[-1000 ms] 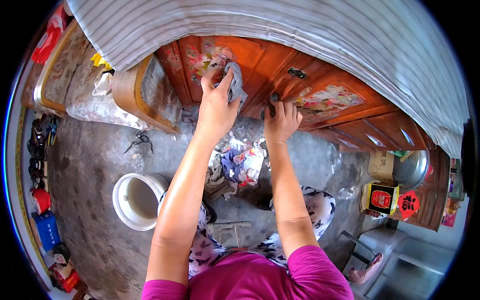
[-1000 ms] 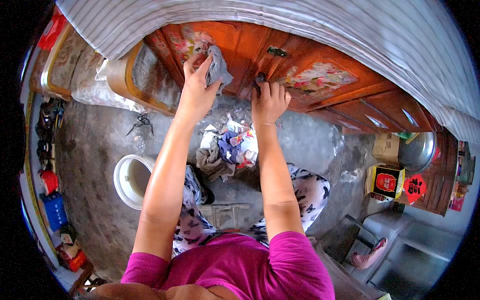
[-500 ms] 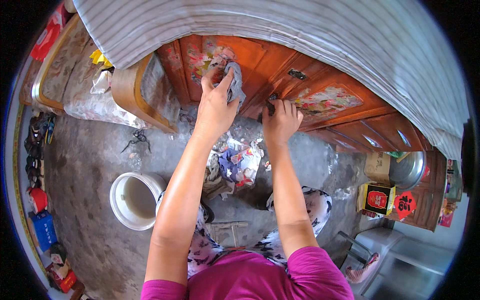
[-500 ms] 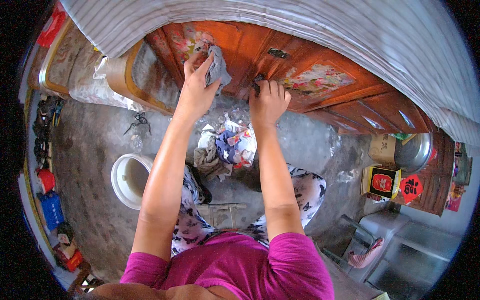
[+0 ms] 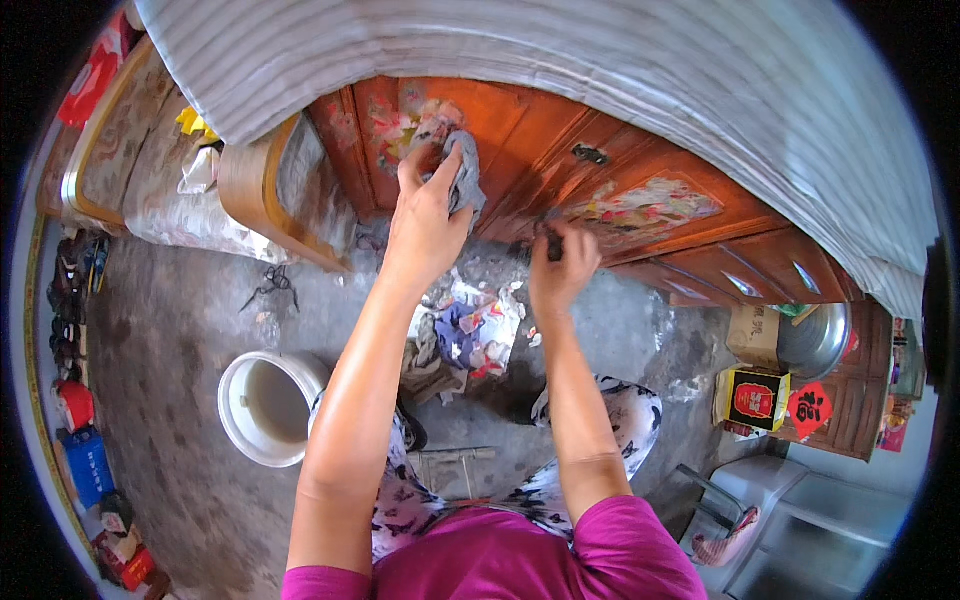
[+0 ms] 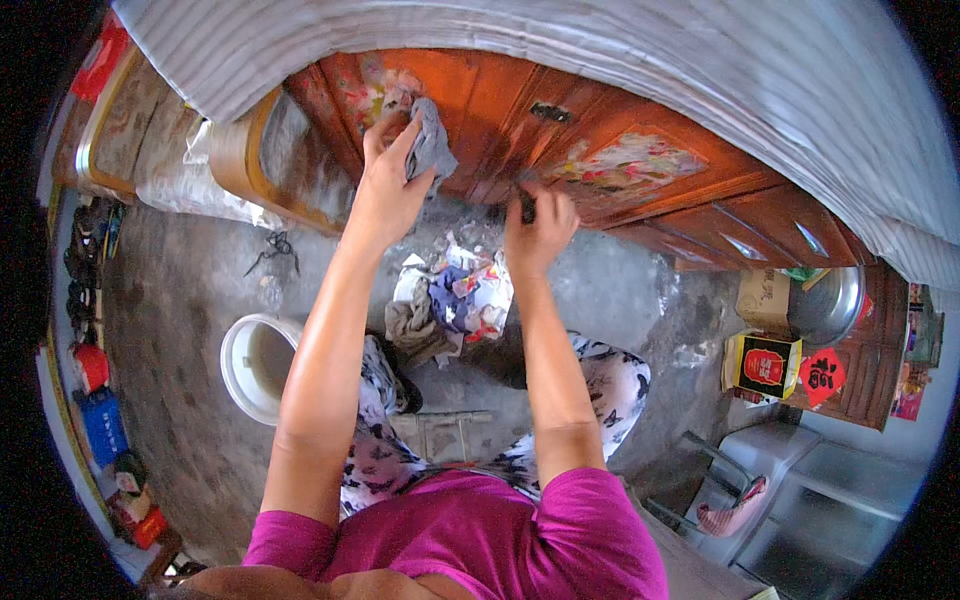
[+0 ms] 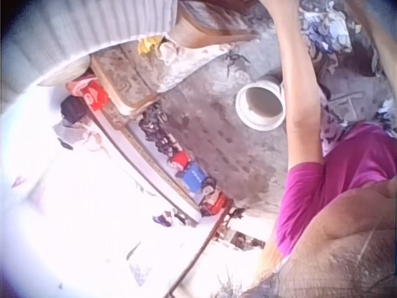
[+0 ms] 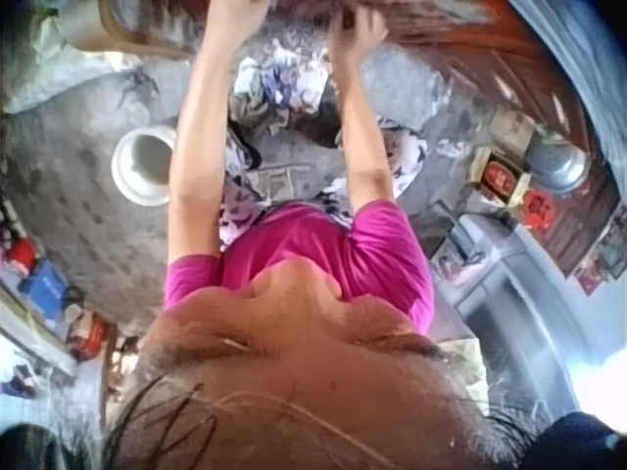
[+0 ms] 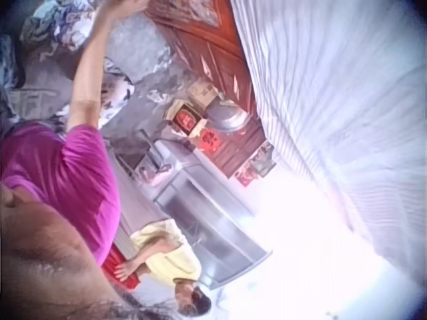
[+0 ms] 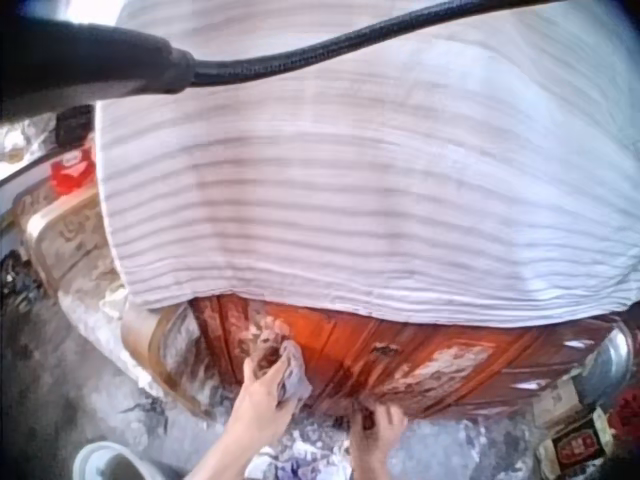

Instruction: The person scrubs a wooden cabinet with a steel wool pad and a cloth, repeatedly dipping the pad into a bucket of water. They lift a striped sheet covering the cabinet to access the surface and continue scrubbing different areas.

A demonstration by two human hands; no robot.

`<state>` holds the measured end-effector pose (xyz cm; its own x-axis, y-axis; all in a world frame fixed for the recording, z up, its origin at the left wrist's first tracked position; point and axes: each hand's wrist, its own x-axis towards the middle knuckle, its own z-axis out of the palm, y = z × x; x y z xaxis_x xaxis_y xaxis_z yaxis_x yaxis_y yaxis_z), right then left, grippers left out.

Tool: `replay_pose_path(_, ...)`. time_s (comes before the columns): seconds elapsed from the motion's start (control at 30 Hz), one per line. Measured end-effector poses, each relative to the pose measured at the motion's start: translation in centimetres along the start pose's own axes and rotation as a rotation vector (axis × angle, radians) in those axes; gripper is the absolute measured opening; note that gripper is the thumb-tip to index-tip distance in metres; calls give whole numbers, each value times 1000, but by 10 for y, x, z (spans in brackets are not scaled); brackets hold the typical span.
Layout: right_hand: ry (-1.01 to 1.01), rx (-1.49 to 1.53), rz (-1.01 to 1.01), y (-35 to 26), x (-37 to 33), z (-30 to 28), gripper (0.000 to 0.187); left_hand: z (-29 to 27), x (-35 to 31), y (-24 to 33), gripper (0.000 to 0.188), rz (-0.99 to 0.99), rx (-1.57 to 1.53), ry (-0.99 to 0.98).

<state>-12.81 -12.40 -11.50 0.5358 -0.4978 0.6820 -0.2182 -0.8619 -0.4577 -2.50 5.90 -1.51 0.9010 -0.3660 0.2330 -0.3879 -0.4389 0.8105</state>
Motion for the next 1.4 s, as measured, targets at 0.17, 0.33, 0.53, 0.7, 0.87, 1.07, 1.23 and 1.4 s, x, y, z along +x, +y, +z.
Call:
replay_pose_path(0.17,255,50,-149,-33,82,-13,29,-2,2,6,68,-48,16,-44)
replay_pose_path(0.33,27,-130,-154,-11,29,2,32,-1,2,2,72,-45,-8,-37)
replay_pose_path(0.53,198,6,-138,-47,57,-3,23,-6,1,-1,69,-42,24,-43)
replay_pose_path(0.7,205,-111,-306,-36,71,14,27,-3,3,0,69,-34,10,-49)
replay_pose_path(0.87,-79,-160,-226,-23,21,7,39,-5,-1,-10,68,12,39,-26)
replay_pose_path(1.07,218,61,-203,-46,54,-4,36,-20,-8,-20,66,-18,132,-79)
replay_pose_path(1.23,45,-177,-314,-42,71,-4,33,-24,-7,-19,65,-29,134,-80)
replay_pose_path(1.4,-202,-209,-201,-34,10,15,33,-40,-7,-6,63,-167,60,-106)
